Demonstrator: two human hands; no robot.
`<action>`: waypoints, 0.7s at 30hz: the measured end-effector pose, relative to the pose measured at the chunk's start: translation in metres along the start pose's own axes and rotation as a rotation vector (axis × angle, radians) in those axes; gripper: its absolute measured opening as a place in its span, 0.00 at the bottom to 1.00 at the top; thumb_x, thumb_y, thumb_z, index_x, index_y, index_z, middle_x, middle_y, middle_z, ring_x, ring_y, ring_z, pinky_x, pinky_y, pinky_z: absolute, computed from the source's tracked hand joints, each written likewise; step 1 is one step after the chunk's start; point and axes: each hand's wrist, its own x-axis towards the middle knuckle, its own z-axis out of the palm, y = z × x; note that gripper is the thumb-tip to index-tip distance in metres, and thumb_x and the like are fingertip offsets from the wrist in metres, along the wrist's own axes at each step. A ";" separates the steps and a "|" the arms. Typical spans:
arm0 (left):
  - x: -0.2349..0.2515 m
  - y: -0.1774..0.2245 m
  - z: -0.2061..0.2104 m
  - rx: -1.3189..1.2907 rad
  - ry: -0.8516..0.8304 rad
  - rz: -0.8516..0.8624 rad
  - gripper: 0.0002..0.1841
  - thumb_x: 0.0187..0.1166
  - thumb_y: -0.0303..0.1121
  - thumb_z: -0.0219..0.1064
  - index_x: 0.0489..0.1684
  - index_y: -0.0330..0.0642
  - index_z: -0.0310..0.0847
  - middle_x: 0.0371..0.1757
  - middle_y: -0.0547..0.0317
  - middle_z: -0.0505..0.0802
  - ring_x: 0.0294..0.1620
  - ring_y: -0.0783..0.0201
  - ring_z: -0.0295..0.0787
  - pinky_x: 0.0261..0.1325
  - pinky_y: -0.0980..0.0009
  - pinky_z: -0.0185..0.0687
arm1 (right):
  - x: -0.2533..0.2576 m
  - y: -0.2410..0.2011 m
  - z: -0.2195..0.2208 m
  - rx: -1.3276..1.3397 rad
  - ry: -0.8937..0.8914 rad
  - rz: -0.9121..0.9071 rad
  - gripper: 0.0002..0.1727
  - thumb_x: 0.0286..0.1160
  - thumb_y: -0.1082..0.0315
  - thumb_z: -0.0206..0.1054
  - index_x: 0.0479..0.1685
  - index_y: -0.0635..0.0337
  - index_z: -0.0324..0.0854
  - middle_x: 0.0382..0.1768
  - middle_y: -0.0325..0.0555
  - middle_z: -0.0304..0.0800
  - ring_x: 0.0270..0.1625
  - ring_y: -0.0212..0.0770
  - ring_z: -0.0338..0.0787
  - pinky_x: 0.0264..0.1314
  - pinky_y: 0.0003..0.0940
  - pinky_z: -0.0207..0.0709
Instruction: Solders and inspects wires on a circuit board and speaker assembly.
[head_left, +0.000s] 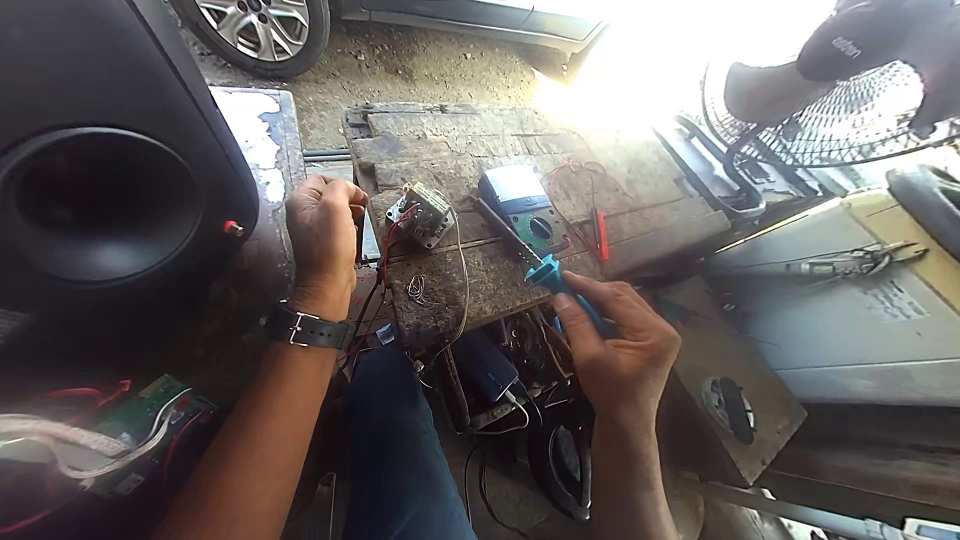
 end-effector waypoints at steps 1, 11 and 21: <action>0.001 -0.001 -0.001 0.045 -0.024 -0.065 0.06 0.79 0.30 0.60 0.40 0.40 0.82 0.37 0.57 0.93 0.38 0.64 0.91 0.42 0.64 0.86 | -0.002 0.002 -0.001 -0.001 0.016 0.007 0.13 0.72 0.66 0.73 0.52 0.57 0.94 0.43 0.37 0.95 0.45 0.28 0.91 0.46 0.23 0.87; 0.000 -0.010 -0.003 0.210 -0.269 -0.056 0.09 0.61 0.21 0.76 0.35 0.42 0.87 0.34 0.57 0.91 0.33 0.65 0.86 0.39 0.66 0.83 | -0.025 0.017 -0.006 0.035 0.099 0.094 0.13 0.71 0.68 0.72 0.51 0.61 0.94 0.41 0.42 0.95 0.42 0.30 0.92 0.44 0.23 0.88; 0.002 -0.007 -0.002 0.321 -0.083 -0.132 0.11 0.70 0.22 0.65 0.47 0.37 0.87 0.40 0.52 0.90 0.35 0.63 0.82 0.38 0.61 0.75 | -0.031 0.019 -0.006 0.076 0.113 0.110 0.13 0.71 0.69 0.72 0.50 0.64 0.93 0.41 0.42 0.95 0.41 0.30 0.92 0.44 0.22 0.88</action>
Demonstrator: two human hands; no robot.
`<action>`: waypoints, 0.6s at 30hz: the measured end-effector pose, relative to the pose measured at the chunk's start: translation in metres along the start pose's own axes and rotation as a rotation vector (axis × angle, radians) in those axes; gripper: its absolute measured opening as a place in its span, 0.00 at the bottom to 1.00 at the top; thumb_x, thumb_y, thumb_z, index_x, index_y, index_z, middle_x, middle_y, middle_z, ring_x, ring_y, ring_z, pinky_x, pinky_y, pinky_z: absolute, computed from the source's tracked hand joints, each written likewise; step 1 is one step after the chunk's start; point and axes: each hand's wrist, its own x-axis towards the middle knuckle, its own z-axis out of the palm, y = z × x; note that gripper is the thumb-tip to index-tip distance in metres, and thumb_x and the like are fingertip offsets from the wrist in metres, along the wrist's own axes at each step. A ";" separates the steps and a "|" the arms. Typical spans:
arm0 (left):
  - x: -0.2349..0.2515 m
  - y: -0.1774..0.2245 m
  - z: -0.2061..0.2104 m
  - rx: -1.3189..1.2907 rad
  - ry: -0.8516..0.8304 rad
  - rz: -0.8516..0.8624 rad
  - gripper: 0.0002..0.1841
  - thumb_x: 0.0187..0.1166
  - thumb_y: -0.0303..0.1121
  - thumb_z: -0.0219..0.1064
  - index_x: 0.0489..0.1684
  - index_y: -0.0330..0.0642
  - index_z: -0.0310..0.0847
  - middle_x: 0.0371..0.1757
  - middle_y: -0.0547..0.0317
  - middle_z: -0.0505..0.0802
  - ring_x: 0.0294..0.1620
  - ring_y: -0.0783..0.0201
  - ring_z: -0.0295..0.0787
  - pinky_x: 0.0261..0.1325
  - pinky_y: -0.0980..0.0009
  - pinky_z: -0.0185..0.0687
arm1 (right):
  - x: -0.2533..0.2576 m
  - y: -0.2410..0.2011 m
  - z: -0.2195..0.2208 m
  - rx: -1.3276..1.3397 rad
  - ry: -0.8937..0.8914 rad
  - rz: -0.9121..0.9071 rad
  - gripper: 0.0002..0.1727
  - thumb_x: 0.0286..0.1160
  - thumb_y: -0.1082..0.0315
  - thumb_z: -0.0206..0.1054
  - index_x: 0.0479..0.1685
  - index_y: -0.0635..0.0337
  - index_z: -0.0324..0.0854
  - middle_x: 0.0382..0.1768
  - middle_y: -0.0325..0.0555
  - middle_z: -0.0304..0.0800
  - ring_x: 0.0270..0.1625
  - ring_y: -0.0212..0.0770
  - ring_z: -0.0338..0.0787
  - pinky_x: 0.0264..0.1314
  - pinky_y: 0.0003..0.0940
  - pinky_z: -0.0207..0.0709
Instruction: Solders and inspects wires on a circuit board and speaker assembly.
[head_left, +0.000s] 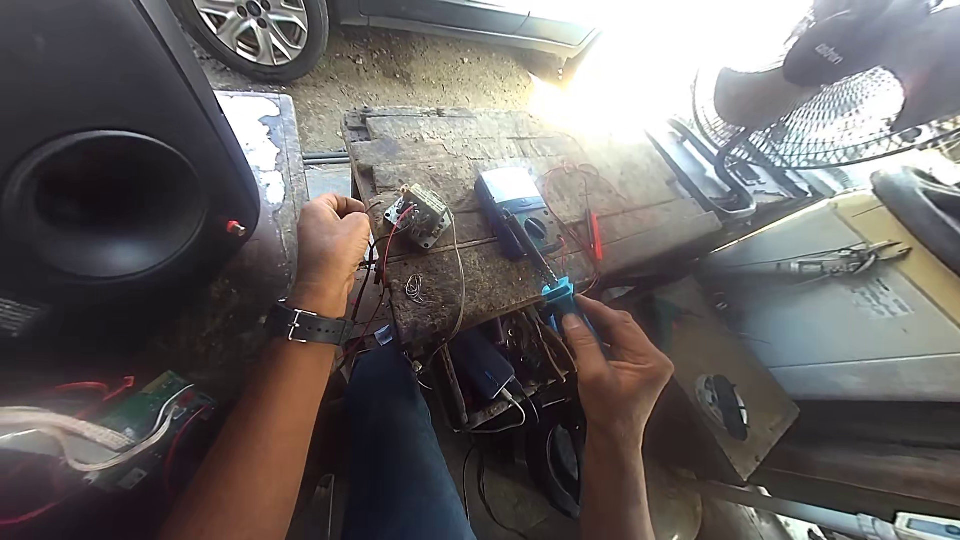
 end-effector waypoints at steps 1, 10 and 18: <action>0.001 0.000 0.001 -0.007 0.003 -0.019 0.10 0.71 0.22 0.63 0.45 0.38 0.87 0.37 0.54 0.88 0.30 0.65 0.78 0.33 0.65 0.72 | -0.001 0.000 0.000 0.003 -0.002 0.007 0.13 0.71 0.69 0.72 0.50 0.65 0.93 0.41 0.43 0.95 0.41 0.30 0.92 0.43 0.22 0.88; 0.004 -0.001 0.003 -0.051 -0.032 0.037 0.07 0.81 0.28 0.65 0.51 0.42 0.85 0.34 0.54 0.93 0.30 0.65 0.89 0.36 0.66 0.83 | -0.003 0.001 0.002 0.040 -0.014 0.041 0.13 0.71 0.71 0.71 0.51 0.66 0.92 0.41 0.44 0.94 0.39 0.30 0.92 0.41 0.22 0.89; 0.002 -0.003 0.001 -0.115 0.068 0.265 0.05 0.67 0.23 0.75 0.37 0.42 0.92 0.32 0.61 0.94 0.31 0.73 0.88 0.36 0.73 0.83 | -0.004 0.002 0.004 0.047 -0.013 0.043 0.12 0.70 0.70 0.73 0.50 0.65 0.93 0.41 0.43 0.95 0.38 0.31 0.92 0.40 0.22 0.89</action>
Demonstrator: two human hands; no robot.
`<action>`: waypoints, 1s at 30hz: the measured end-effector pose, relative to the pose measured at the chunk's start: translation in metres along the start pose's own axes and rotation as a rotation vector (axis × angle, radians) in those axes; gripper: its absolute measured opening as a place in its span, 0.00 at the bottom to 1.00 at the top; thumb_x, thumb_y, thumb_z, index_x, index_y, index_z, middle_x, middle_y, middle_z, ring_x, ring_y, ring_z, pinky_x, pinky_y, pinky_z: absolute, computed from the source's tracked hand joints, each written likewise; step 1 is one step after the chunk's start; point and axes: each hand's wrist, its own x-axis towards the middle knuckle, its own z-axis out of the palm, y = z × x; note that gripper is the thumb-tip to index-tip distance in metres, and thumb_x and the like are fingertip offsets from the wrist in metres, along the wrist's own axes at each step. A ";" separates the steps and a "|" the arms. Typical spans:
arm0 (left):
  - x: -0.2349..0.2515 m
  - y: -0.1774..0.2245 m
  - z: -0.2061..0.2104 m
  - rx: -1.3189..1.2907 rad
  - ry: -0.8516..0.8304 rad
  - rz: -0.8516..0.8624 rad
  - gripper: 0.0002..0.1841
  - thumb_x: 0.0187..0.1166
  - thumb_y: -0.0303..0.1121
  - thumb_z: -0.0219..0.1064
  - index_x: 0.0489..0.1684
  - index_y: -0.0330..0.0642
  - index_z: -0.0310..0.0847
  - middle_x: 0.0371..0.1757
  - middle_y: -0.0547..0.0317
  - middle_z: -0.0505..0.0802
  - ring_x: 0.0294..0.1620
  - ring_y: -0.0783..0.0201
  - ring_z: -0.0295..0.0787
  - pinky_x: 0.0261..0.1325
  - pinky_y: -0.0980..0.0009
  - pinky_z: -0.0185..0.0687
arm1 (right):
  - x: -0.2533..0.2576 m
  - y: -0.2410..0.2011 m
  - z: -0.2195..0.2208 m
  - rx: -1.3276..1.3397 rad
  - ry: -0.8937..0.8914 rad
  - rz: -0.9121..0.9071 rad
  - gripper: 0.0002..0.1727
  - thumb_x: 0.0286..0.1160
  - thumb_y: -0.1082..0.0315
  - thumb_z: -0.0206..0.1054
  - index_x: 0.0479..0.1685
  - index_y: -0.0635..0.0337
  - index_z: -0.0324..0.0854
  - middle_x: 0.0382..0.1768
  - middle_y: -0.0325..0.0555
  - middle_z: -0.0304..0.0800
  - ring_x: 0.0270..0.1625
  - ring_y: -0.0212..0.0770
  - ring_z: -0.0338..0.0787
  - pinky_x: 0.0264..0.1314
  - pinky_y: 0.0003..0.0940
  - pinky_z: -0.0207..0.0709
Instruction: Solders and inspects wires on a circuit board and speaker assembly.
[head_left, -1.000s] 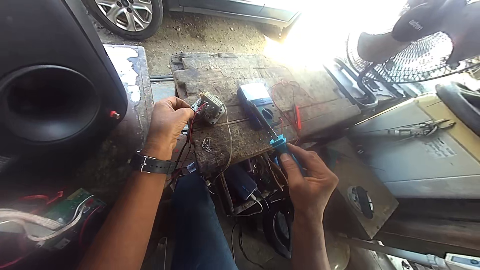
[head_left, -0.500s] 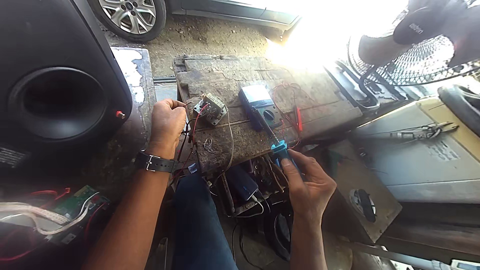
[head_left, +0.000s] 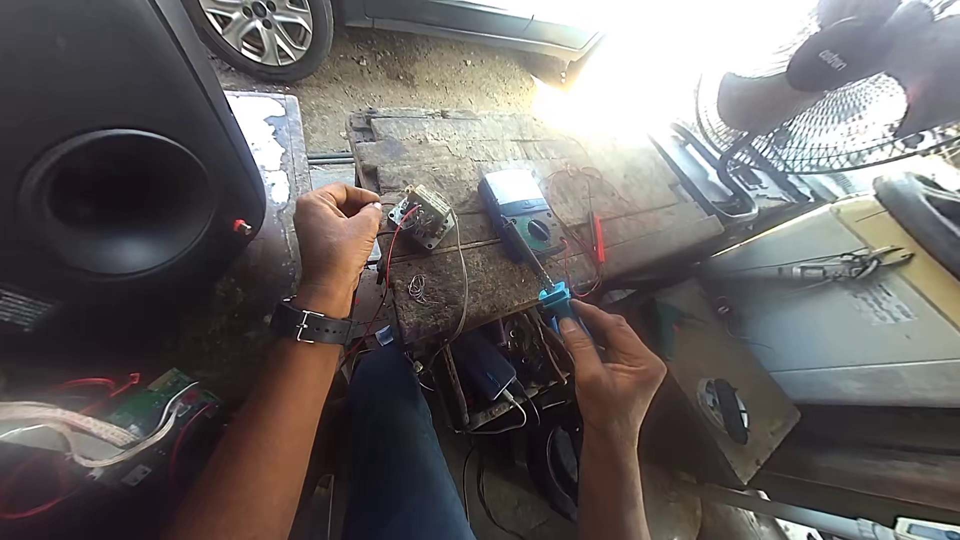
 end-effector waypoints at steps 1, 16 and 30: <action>0.000 0.000 0.000 -0.017 0.004 0.013 0.06 0.66 0.23 0.75 0.36 0.41 0.92 0.31 0.61 0.95 0.30 0.74 0.89 0.36 0.73 0.84 | 0.000 0.000 0.000 0.001 -0.001 0.001 0.12 0.70 0.70 0.72 0.50 0.65 0.93 0.41 0.43 0.95 0.39 0.31 0.92 0.41 0.22 0.89; -0.003 0.003 0.001 0.046 -0.027 0.062 0.05 0.62 0.25 0.74 0.32 0.44 0.93 0.29 0.63 0.95 0.28 0.75 0.88 0.33 0.72 0.83 | -0.005 0.003 -0.004 0.026 0.012 0.019 0.12 0.71 0.71 0.72 0.50 0.64 0.93 0.40 0.43 0.94 0.39 0.33 0.92 0.41 0.24 0.89; -0.014 0.003 -0.004 0.145 -0.240 0.024 0.10 0.77 0.34 0.72 0.54 0.47 0.89 0.43 0.61 0.93 0.35 0.71 0.88 0.44 0.65 0.87 | -0.045 0.019 -0.082 -0.146 0.080 0.179 0.15 0.74 0.64 0.72 0.55 0.60 0.92 0.44 0.42 0.95 0.43 0.32 0.93 0.47 0.28 0.90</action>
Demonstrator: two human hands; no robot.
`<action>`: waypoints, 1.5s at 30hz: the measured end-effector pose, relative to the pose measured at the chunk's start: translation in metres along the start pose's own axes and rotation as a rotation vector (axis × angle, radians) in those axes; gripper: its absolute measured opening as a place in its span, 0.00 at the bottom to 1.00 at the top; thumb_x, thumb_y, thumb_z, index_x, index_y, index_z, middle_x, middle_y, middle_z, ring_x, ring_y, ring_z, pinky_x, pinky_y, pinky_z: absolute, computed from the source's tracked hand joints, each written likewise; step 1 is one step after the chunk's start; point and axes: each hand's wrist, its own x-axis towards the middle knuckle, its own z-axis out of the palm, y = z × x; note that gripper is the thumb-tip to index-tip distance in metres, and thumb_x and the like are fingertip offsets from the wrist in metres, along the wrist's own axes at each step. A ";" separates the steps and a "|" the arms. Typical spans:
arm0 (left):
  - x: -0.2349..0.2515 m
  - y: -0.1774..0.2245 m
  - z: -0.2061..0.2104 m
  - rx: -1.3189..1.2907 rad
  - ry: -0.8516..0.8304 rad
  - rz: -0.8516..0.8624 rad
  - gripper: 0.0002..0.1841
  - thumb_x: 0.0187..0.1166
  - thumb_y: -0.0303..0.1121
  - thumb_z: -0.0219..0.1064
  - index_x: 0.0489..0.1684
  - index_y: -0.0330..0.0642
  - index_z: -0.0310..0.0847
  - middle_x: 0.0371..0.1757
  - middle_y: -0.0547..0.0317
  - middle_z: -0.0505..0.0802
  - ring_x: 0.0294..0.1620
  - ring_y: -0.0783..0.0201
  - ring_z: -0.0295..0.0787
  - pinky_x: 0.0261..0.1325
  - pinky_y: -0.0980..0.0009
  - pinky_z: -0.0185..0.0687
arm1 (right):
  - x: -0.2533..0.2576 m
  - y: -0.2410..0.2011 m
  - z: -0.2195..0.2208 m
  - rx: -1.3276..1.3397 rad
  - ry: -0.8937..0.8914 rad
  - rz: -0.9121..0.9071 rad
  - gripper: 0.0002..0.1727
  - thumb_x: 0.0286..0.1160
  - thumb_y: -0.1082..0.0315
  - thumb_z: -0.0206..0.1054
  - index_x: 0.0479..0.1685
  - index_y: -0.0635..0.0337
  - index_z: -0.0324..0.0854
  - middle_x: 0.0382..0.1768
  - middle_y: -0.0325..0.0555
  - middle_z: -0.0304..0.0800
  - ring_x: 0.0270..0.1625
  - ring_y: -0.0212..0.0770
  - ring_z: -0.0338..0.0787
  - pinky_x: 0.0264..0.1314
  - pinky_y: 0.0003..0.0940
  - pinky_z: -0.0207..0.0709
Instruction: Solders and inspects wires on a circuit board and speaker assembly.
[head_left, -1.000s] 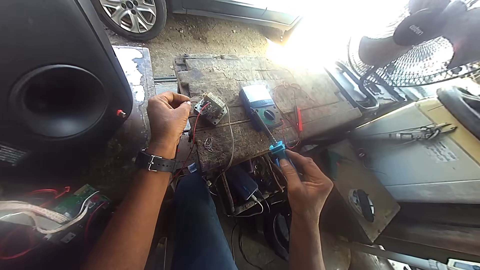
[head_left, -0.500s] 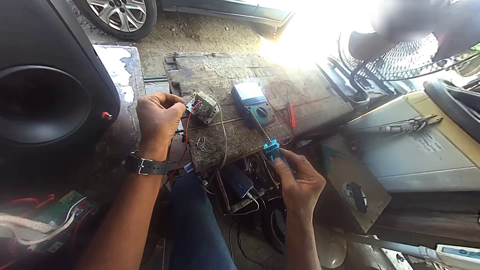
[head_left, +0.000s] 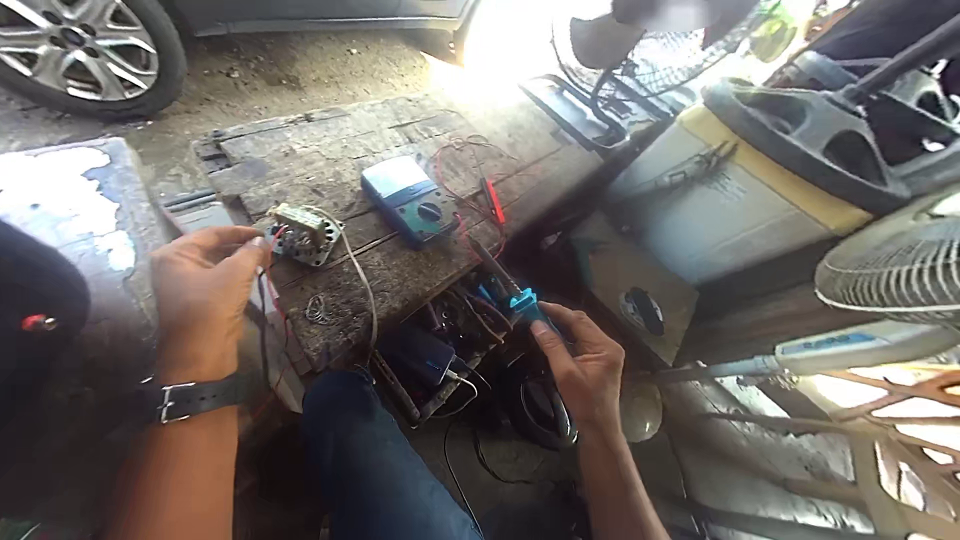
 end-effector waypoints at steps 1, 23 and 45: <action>0.001 -0.002 0.000 -0.029 0.010 0.006 0.12 0.78 0.38 0.72 0.55 0.49 0.88 0.42 0.64 0.93 0.33 0.73 0.87 0.42 0.68 0.86 | 0.000 0.006 -0.019 -0.096 -0.007 0.048 0.17 0.73 0.60 0.73 0.56 0.58 0.92 0.45 0.41 0.95 0.45 0.32 0.93 0.48 0.30 0.90; -0.150 0.053 -0.044 -0.213 0.323 0.497 0.14 0.88 0.33 0.61 0.63 0.32 0.80 0.59 0.57 0.89 0.64 0.63 0.85 0.73 0.61 0.79 | 0.067 0.235 -0.082 -0.676 0.113 0.726 0.28 0.80 0.63 0.63 0.74 0.74 0.74 0.69 0.76 0.80 0.74 0.70 0.80 0.76 0.66 0.72; -0.320 -0.011 -0.137 0.106 0.350 0.175 0.07 0.76 0.32 0.72 0.47 0.49 0.90 0.48 0.69 0.92 0.48 0.69 0.90 0.53 0.70 0.90 | 0.066 0.179 -0.070 -0.474 0.259 0.489 0.30 0.87 0.61 0.49 0.82 0.73 0.67 0.73 0.60 0.82 0.76 0.45 0.82 0.81 0.35 0.70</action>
